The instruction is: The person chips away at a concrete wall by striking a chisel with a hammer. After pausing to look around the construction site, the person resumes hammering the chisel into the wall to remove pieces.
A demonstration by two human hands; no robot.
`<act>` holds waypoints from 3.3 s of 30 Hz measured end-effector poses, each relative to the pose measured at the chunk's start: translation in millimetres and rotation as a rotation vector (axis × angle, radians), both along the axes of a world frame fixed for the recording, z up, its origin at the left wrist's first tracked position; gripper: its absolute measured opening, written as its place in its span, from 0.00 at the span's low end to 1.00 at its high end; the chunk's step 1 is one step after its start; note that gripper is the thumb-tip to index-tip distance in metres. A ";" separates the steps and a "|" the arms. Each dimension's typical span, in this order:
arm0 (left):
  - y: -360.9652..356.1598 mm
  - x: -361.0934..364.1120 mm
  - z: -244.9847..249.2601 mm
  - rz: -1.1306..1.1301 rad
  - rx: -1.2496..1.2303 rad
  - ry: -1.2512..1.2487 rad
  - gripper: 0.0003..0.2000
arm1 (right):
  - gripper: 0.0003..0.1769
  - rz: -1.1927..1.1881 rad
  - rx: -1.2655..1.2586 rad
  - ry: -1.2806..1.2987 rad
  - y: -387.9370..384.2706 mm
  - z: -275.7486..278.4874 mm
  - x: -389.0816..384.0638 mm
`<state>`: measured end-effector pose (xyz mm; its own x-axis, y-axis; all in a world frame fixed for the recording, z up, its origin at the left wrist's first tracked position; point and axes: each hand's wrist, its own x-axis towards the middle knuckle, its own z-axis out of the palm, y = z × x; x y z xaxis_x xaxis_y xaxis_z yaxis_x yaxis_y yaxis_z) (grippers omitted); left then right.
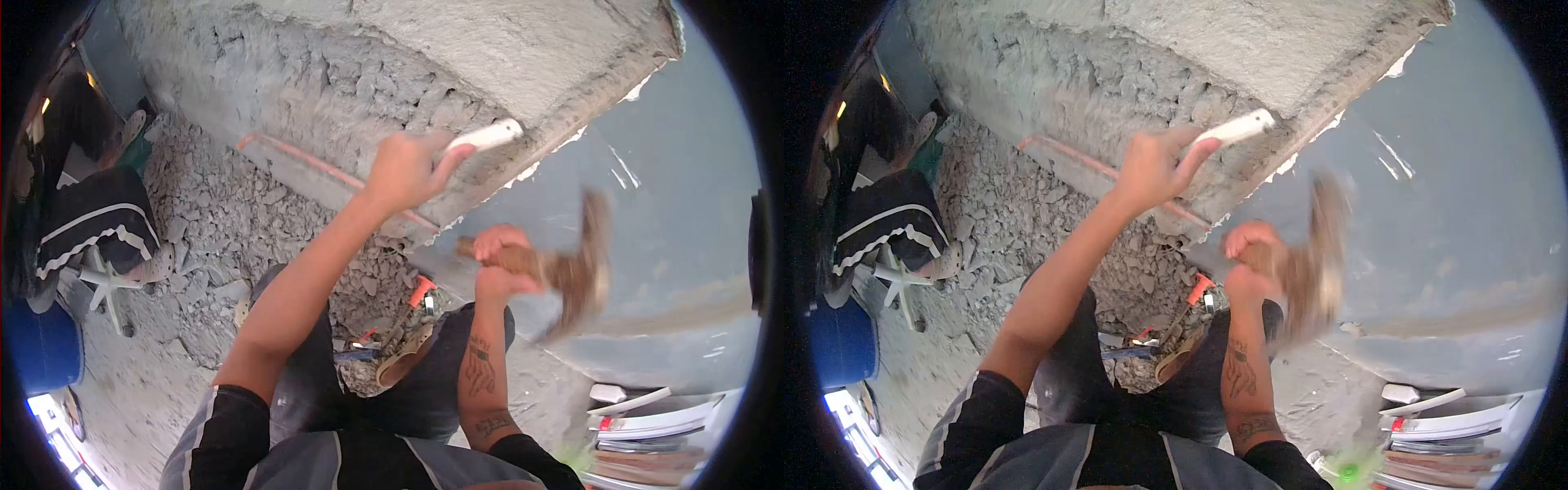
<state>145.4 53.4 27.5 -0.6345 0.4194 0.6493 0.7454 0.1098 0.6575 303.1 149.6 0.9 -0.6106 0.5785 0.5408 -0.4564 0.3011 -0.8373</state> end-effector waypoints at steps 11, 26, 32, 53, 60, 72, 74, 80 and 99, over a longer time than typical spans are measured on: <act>7.9 1.8 -2.0 -0.088 0.110 0.011 0.16 | 0.52 0.097 -0.095 0.169 13.4 -14.4 4.5; 11.1 4.5 -7.4 -0.102 0.118 -0.117 0.21 | 0.46 -0.016 0.093 0.039 7.0 -17.7 -11.4; 15.3 12.6 -9.5 0.029 0.021 -0.149 0.23 | 0.45 -0.082 -0.199 -0.321 9.4 -16.3 -7.4; -0.3 16.0 -8.0 0.155 -0.001 0.208 0.16 | 0.48 0.094 -0.267 0.100 10.9 -22.2 -4.5; -2.3 3.1 -12.5 0.204 0.009 0.217 0.16 | 0.47 0.048 -0.102 -0.002 -3.5 -24.0 -6.0; 4.0 -23.4 -27.7 0.140 0.075 0.330 0.18 | 0.48 0.016 0.209 -0.048 -12.4 -30.4 -6.7; 5.1 -24.1 -29.3 0.135 0.097 0.332 0.18 | 0.49 0.001 0.224 -0.048 -11.1 -29.6 -6.6; 3.4 -25.6 -26.3 0.132 0.063 0.286 0.18 | 0.50 0.052 0.326 0.106 -7.7 -25.0 -9.8; 11.6 -27.6 -26.0 0.217 0.037 0.184 0.19 | 0.49 -0.144 -0.064 -0.291 -12.7 -1.4 -31.0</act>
<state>117.8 65.0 1.4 -0.5773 0.2602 0.7740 0.8140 0.2580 0.5204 272.1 136.9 -0.4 -0.6441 0.6970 0.3152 -0.1515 0.2877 -0.9457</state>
